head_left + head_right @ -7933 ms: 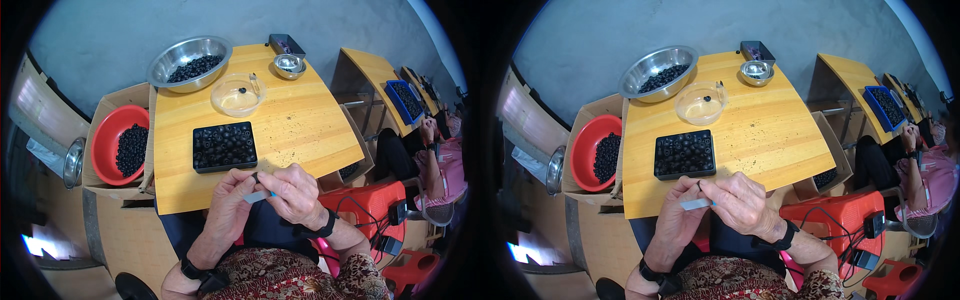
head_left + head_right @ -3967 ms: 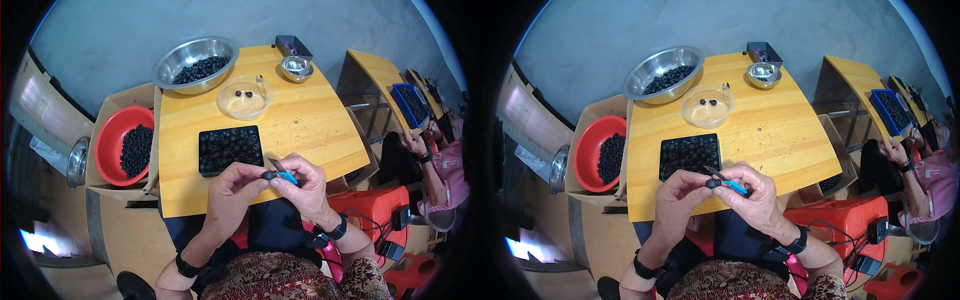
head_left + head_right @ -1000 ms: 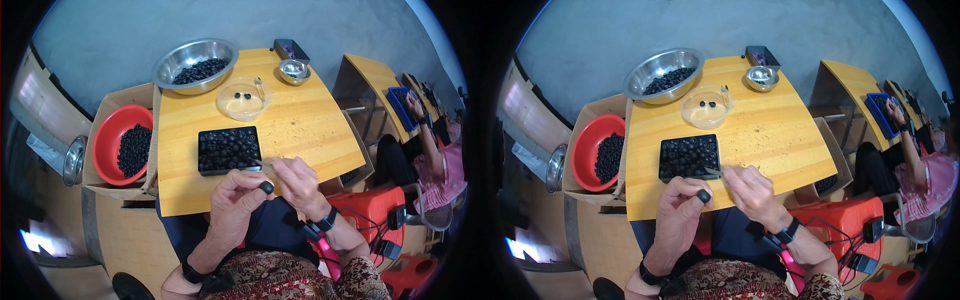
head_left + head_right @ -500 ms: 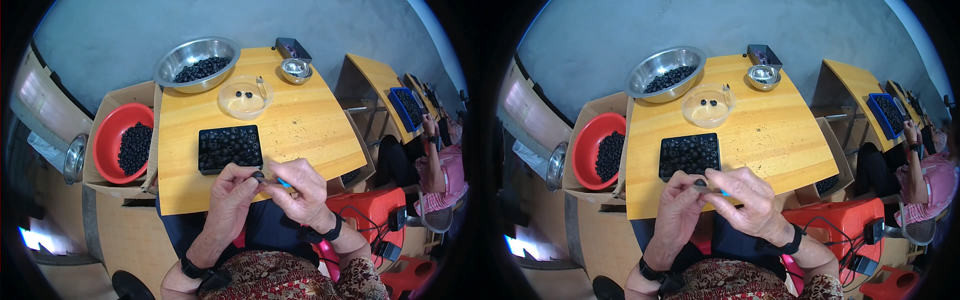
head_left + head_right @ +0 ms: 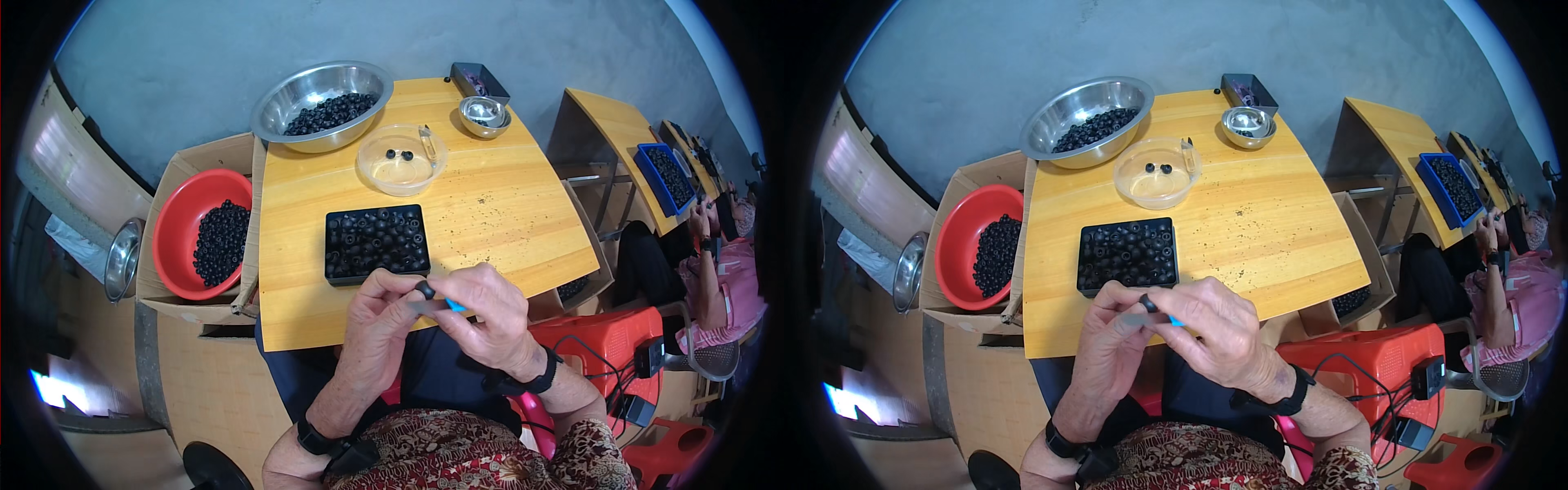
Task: Trimming excess material from small black molded parts using a utility knife and sorting them into a tray.
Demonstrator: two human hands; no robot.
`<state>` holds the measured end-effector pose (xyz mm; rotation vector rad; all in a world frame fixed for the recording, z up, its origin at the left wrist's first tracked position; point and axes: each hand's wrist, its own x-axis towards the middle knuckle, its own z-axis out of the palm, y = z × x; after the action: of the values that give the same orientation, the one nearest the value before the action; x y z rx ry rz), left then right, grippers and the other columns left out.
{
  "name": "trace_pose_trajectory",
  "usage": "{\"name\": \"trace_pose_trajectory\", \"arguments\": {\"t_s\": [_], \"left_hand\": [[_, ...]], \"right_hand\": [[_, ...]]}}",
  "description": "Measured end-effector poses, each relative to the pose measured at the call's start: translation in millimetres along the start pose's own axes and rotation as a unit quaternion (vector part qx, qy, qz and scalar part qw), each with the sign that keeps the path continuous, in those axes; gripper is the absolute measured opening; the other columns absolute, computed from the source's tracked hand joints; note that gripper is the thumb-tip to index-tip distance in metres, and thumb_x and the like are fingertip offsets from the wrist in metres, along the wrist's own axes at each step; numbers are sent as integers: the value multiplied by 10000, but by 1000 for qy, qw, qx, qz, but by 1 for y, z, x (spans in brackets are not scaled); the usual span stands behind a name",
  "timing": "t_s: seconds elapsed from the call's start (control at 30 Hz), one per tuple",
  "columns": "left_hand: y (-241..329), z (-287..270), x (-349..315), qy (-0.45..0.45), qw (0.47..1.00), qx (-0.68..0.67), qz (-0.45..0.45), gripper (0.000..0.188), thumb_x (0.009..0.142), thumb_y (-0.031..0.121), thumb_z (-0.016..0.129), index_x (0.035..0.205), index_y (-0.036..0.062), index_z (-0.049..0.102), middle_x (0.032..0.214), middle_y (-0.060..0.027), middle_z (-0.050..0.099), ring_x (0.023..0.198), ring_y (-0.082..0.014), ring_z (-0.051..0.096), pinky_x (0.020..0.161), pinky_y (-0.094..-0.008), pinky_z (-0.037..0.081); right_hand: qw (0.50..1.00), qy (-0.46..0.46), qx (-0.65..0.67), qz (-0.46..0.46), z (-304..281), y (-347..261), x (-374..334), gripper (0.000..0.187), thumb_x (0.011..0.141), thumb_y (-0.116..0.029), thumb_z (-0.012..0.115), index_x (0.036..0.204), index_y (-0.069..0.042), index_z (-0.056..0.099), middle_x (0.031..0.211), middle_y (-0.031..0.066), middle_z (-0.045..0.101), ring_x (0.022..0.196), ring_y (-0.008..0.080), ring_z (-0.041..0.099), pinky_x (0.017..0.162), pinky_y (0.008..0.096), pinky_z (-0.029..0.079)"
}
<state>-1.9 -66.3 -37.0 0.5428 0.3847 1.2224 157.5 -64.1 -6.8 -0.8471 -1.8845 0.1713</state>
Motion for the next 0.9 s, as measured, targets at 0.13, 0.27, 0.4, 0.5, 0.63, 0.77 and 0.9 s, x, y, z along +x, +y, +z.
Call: {"name": "trace_pose_trajectory", "arguments": {"t_s": [0.13, 0.27, 0.4, 0.5, 0.63, 0.77, 0.9], "left_hand": [[-1, -2, 0, 14, 997, 66, 30, 60, 934, 37, 632, 985, 58, 607, 1059, -80, 673, 987, -149, 650, 911, -315, 527], [-1, -3, -1, 17, 998, 51, 24, 60, 932, 57, 646, 976, 67, 606, 1074, -69, 670, 1016, -141, 636, 918, -302, 519], [-1, 1, 0, 2, 998, 58, 34, 75, 927, 53, 653, 985, 67, 608, 1080, -70, 667, 1003, -139, 636, 914, -298, 518], [-3, -1, 0, 12, 995, 86, 42, 74, 946, 103, 641, 1008, 76, 613, 1081, -60, 666, 994, -134, 636, 909, -291, 517], [2, -7, 0, 24, 998, 16, -55, 118, 961, 142, 626, 1047, 61, 620, 1046, -47, 670, 949, -132, 638, 894, -283, 513], [5, -11, 3, 2, 993, -19, -114, 139, 945, 105, 644, 1070, 47, 621, 1014, -48, 672, 892, -140, 649, 861, -278, 523], [6, -11, 3, -5, 991, -35, -127, 143, 930, 69, 652, 1068, 45, 622, 1018, -53, 671, 911, -144, 650, 851, -275, 531]], "right_hand": [[986, -29, 107, 126, -5, 4, -1, 257, 773, -16, 772, 1021, -14, 703, 883, 101, 676, 748, 203, 642, 642, 296, 516], [976, -53, 137, 162, -8, 6, 1, 230, 801, -23, 757, 1025, -20, 705, 881, 87, 678, 777, 177, 641, 668, 283, 514], [965, -74, 174, 184, -11, 5, 3, 227, 805, -6, 741, 1029, -16, 711, 885, 78, 674, 806, 162, 639, 684, 271, 511], [963, -86, 179, 183, -13, 8, 2, 240, 807, -1, 736, 1046, -15, 715, 911, 83, 671, 816, 160, 639, 693, 269, 514], [969, -96, 171, 148, -15, 12, 2, 287, 810, 14, 723, 1094, -28, 717, 952, 97, 664, 828, 167, 644, 701, 275, 528], [973, -110, 149, 136, -18, 14, 3, 305, 811, 38, 701, 1107, -35, 716, 961, 100, 660, 830, 175, 649, 698, 280, 538], [975, -126, 146, 115, -22, 16, 4, 307, 810, 50, 681, 1101, -39, 718, 959, 102, 658, 820, 181, 651, 691, 279, 536]]}}
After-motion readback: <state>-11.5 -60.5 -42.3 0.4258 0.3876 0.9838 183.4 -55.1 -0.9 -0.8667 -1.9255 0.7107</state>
